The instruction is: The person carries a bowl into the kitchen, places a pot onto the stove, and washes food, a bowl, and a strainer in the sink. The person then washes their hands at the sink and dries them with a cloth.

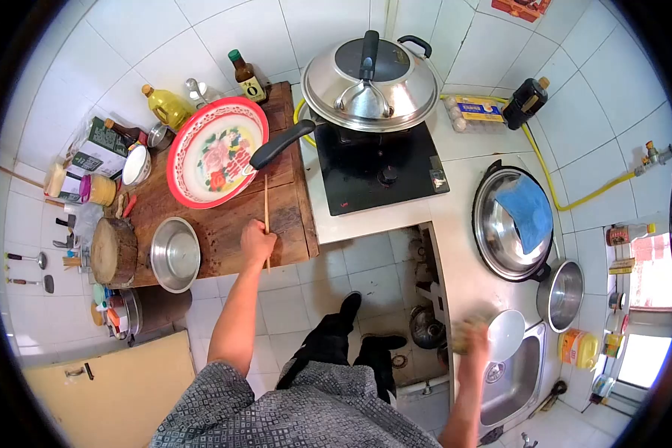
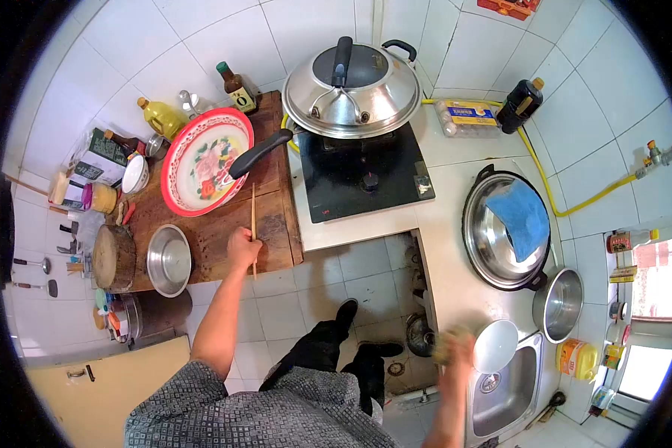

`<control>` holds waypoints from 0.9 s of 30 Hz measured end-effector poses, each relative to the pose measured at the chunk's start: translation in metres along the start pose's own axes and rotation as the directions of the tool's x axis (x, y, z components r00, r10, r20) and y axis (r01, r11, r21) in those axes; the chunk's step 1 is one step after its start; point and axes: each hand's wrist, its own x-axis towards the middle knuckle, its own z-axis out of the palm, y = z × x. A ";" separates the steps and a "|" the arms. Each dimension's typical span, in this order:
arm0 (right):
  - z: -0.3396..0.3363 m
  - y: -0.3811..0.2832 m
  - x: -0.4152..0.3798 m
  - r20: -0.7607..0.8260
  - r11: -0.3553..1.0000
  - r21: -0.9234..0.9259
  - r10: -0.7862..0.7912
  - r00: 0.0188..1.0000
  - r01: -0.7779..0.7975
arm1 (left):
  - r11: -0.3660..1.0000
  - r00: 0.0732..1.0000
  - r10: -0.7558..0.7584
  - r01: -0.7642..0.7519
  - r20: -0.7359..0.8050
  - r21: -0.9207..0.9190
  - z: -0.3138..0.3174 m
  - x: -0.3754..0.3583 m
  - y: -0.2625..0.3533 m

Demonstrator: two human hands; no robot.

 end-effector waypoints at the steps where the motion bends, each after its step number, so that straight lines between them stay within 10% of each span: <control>1: 0.037 0.017 0.005 0.106 0.998 0.009 0.068 0.992 -0.069 | 1.000 1.000 0.002 -0.002 0.002 0.002 0.000 0.001 -0.009; 9: 0.297 0.063 0.024 0.599 0.952 -0.157 0.304 0.741 -0.264 | 0.979 1.000 -0.025 0.024 -0.001 -0.203 -0.043 -0.014 -0.020; 11: 0.310 0.069 0.028 0.599 0.933 -0.211 0.358 0.716 -0.291 | 0.966 0.998 0.046 -0.035 0.036 -0.255 -0.053 -0.028 -0.034; 13: 0.312 0.093 0.042 0.638 0.879 -0.449 0.189 0.747 0.161 | 0.920 0.982 0.010 0.064 0.186 -0.387 -0.064 -0.044 -0.051; 16: 0.284 0.108 0.032 0.655 0.905 -0.423 0.272 0.705 0.044 | 0.771 0.926 -0.011 0.249 0.378 -0.586 -0.093 -0.096 0.000; 18: 0.267 0.116 0.022 0.641 0.896 -0.432 0.226 0.734 0.101 | 0.736 0.818 0.079 0.338 0.570 -0.587 -0.085 -0.124 0.025; 23: 0.211 0.061 0.011 0.469 0.896 0.200 0.268 0.841 -0.397 | 0.735 0.401 0.359 0.435 0.843 -0.520 -0.024 -0.178 0.124; 27: 0.141 0.034 0.023 0.260 0.878 0.402 0.162 0.952 -0.259 | 0.675 0.228 0.353 0.609 0.907 -0.416 0.018 -0.211 0.177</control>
